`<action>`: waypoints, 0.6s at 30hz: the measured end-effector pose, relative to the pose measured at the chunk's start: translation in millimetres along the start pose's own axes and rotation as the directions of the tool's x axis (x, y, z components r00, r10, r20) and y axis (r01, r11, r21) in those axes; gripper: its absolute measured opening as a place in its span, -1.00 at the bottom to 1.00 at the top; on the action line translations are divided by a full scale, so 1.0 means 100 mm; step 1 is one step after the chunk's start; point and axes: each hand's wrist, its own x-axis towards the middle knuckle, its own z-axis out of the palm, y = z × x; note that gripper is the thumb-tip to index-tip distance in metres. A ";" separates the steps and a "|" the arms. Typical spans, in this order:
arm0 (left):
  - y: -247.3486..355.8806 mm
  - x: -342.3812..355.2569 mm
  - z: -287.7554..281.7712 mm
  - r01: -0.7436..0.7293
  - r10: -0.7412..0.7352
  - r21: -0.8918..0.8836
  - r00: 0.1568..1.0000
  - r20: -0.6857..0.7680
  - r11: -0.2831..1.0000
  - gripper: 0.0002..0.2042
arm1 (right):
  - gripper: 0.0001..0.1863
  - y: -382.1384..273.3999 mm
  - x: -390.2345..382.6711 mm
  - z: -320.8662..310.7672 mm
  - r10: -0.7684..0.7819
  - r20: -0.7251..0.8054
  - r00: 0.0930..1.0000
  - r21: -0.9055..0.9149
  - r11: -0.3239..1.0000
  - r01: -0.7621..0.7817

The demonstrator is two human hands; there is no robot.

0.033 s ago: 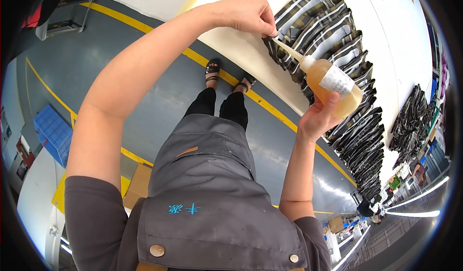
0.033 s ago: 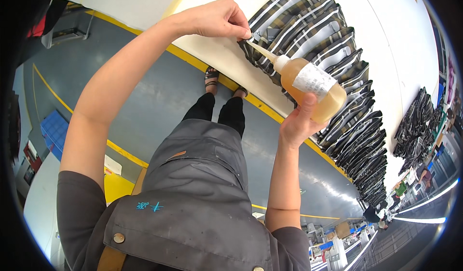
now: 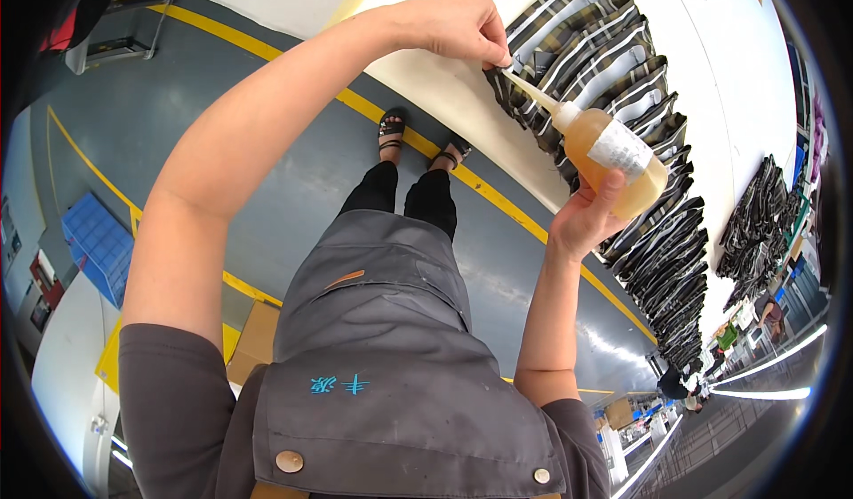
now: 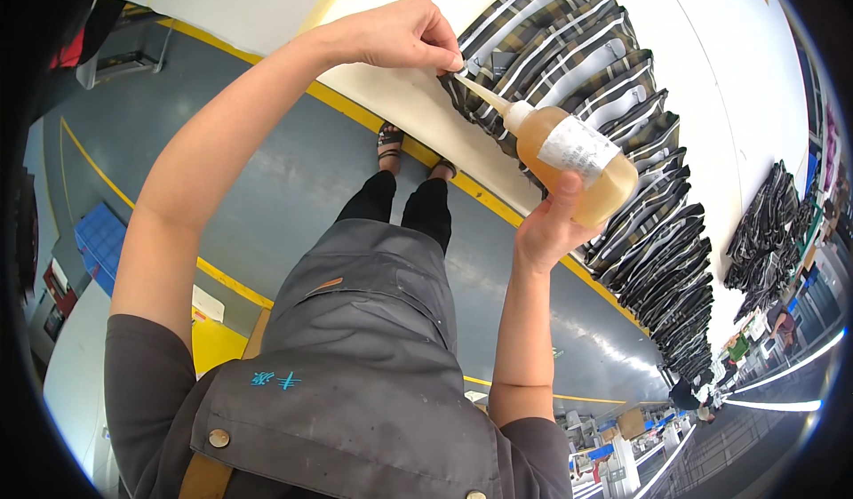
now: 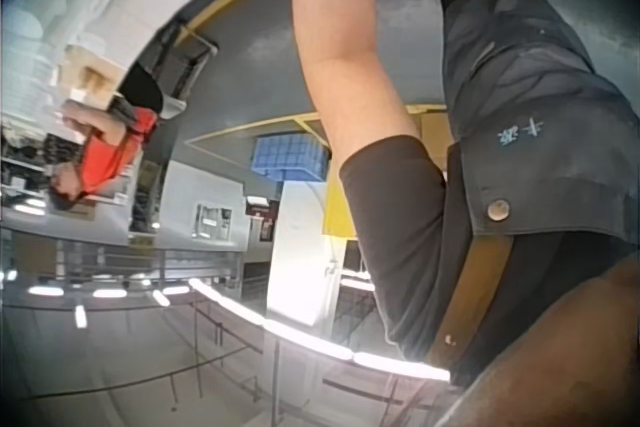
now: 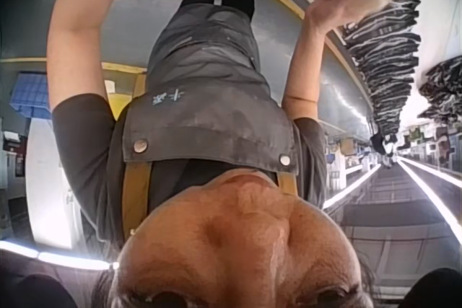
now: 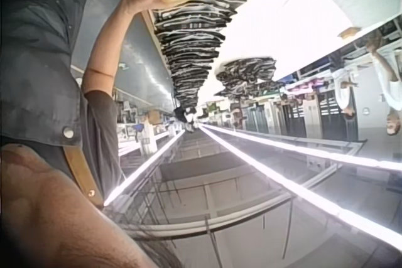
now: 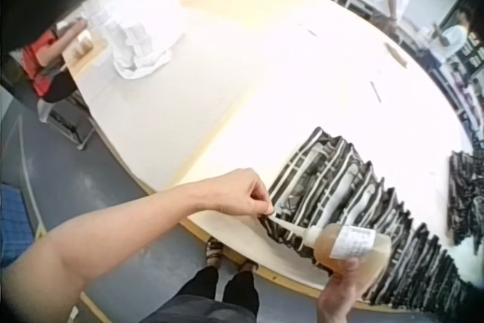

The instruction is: The person applies a viscous liquid from a squeeze bottle into the slots of a long, segmented, accordion-like object on a table. The person moves along the object, squeezing the bottle to dispense the liquid into each segment sequentially.

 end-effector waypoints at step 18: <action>0.08 -0.03 -0.02 0.071 -0.071 0.010 0.997 0.023 0.997 -0.79 | -0.38 0.08 -0.15 -0.02 -0.085 0.054 0.995 -0.064 0.994 0.088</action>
